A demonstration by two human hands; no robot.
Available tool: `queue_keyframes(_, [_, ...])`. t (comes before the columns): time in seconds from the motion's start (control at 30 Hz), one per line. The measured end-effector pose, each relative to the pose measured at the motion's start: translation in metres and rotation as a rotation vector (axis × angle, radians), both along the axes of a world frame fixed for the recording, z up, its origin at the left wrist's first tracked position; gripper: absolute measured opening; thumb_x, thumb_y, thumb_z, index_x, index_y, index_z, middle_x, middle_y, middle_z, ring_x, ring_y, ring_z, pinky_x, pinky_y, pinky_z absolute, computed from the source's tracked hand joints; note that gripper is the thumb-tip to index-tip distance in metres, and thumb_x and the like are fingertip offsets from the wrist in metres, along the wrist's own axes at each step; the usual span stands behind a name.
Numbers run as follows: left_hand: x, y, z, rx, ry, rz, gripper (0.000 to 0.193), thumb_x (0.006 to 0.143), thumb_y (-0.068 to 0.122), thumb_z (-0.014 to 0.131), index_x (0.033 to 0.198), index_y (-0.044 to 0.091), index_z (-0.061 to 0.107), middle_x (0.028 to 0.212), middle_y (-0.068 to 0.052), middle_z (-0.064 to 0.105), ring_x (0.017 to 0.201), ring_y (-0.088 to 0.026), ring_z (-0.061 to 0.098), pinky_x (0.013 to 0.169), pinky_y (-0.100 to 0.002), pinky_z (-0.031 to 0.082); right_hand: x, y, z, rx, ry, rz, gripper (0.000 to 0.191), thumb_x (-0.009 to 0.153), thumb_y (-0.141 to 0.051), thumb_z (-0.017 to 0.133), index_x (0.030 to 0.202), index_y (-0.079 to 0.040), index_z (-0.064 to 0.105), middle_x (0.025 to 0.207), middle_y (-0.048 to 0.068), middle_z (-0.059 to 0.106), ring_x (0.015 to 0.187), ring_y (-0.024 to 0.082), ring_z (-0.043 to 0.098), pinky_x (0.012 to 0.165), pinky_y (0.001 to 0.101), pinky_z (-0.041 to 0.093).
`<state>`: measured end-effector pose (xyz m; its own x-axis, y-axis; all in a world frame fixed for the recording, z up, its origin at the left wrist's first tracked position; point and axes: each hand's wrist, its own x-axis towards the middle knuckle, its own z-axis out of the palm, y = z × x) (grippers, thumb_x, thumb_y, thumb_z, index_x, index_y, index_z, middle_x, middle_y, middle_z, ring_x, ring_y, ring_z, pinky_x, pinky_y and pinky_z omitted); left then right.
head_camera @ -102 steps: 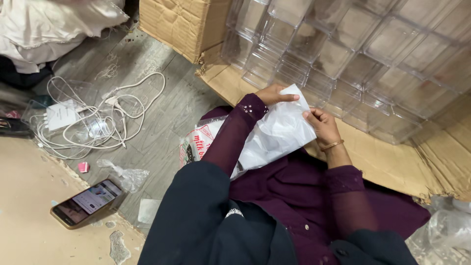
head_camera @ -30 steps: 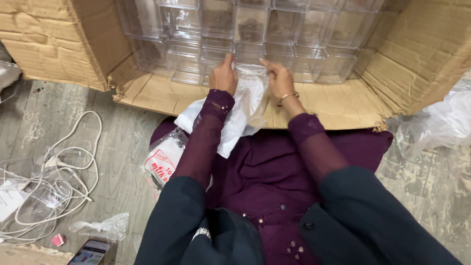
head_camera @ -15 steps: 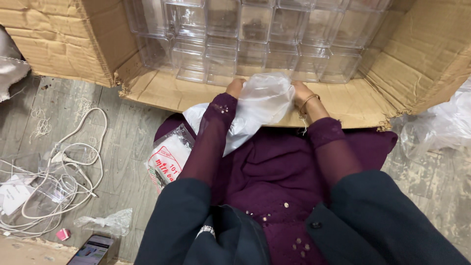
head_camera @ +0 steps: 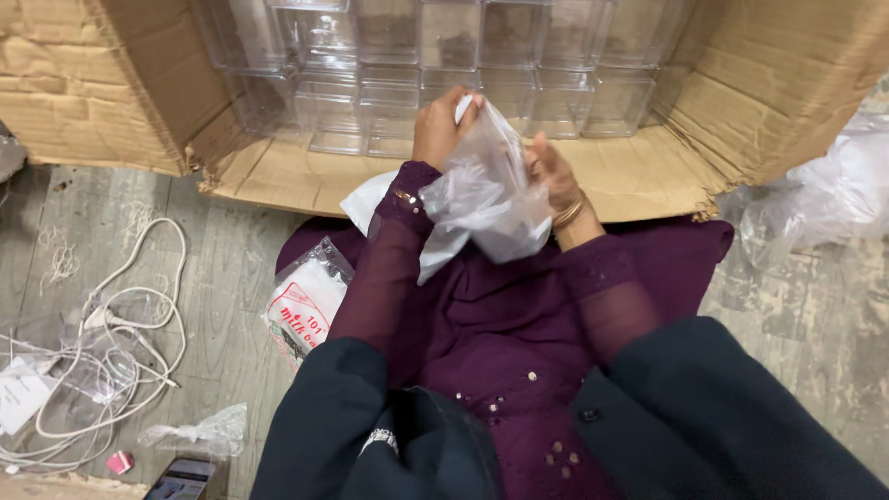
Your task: The person sits on the floor in front of an open cardboard box filled with clear plastic boxes. They pull plastic bags and wrapping off each plastic box by hand and stack the unwrapped boxes back inside the cardboard box.
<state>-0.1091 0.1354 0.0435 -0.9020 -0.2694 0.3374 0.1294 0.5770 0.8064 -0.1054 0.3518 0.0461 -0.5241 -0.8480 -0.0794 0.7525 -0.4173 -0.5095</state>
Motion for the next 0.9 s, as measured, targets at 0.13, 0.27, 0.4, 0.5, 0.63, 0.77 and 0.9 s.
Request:
queue_keyframes(0.13, [0.002, 0.023, -0.026, 0.238, -0.207, -0.191, 0.035, 0.1, 0.041, 0.069, 0.104, 0.007, 0.075, 0.084, -0.012, 0.074, 0.08, -0.028, 0.071, 0.069, -0.037, 0.055, 0.015, 0.02, -0.006, 0.229, 0.24, 0.025, 0.048, 0.11, -0.032, 0.066, 0.137, 0.008, 0.06, 0.124, 0.013, 0.069, 0.11, 0.021, 0.068, 0.097, 0.0375, 0.056])
queue_keyframes(0.27, [0.014, 0.024, -0.056, 0.562, -0.532, -0.391, 0.05, 0.098, 0.049, 0.06, 0.129, 0.011, 0.067, 0.096, 0.0, 0.075, 0.085, -0.011, 0.059, 0.068, -0.029, 0.044, 0.02, 0.113, -0.003, 0.426, 0.295, -0.512, 0.034, 0.109, -0.024, 0.066, 0.134, -0.001, 0.064, 0.129, 0.007, 0.071, 0.101, 0.016, 0.066, 0.076, 0.0318, 0.05])
queue_keyframes(0.4, [0.023, 0.023, -0.076, 0.755, -0.353, -0.418, 0.051, 0.103, 0.033, 0.068, 0.142, 0.002, 0.059, 0.113, -0.013, 0.075, 0.112, -0.012, 0.064, 0.101, -0.024, 0.043, 0.024, 0.267, 0.018, 0.186, 0.152, -1.18, 0.034, 0.102, -0.033, 0.062, 0.125, -0.009, 0.064, 0.124, 0.005, 0.067, 0.119, 0.021, 0.066, 0.111, 0.0383, 0.055])
queue_keyframes(0.5, [0.019, 0.027, -0.078, 1.017, -0.502, -0.399, 0.047, 0.098, 0.024, 0.068, 0.138, 0.001, 0.056, 0.107, -0.011, 0.073, 0.097, -0.016, 0.068, 0.086, -0.03, 0.055, 0.031, 0.359, 0.014, 0.385, 0.133, -1.588, 0.041, 0.101, -0.037, 0.062, 0.127, -0.006, 0.063, 0.124, 0.009, 0.066, 0.116, 0.025, 0.064, 0.103, 0.0419, 0.055])
queue_keyframes(0.63, [0.021, 0.036, -0.066, 1.052, -0.562, -0.33, 0.044, 0.098, 0.019, 0.066, 0.136, -0.001, 0.058, 0.107, -0.012, 0.075, 0.095, -0.017, 0.069, 0.086, -0.03, 0.056, 0.008, 0.413, -0.011, 0.784, -0.213, -1.914, 0.05, 0.099, -0.043, 0.062, 0.128, -0.002, 0.062, 0.125, 0.014, 0.065, 0.112, 0.03, 0.061, 0.093, 0.0467, 0.056])
queue_keyframes(0.77, [0.025, 0.043, -0.049, 1.084, -0.552, -0.342, 0.047, 0.096, 0.016, 0.067, 0.139, 0.001, 0.057, 0.109, -0.01, 0.072, 0.097, -0.017, 0.069, 0.087, -0.031, 0.056, -0.032, 0.44, -0.004, 0.575, -0.142, -1.909, 0.059, 0.1, -0.046, 0.063, 0.133, 0.003, 0.058, 0.131, 0.02, 0.061, 0.115, 0.034, 0.057, 0.092, 0.0533, 0.061])
queue_keyframes(0.9, [0.029, 0.047, -0.036, 1.062, -0.535, -0.365, 0.043, 0.097, 0.018, 0.067, 0.136, 0.0, 0.061, 0.11, -0.009, 0.071, 0.097, -0.016, 0.068, 0.088, -0.029, 0.055, -0.062, 0.445, 0.011, 0.567, 0.059, -1.571, 0.06, 0.099, -0.039, 0.065, 0.15, -0.017, 0.043, 0.144, 0.013, 0.054, 0.13, 0.032, 0.053, 0.107, 0.0487, 0.05])
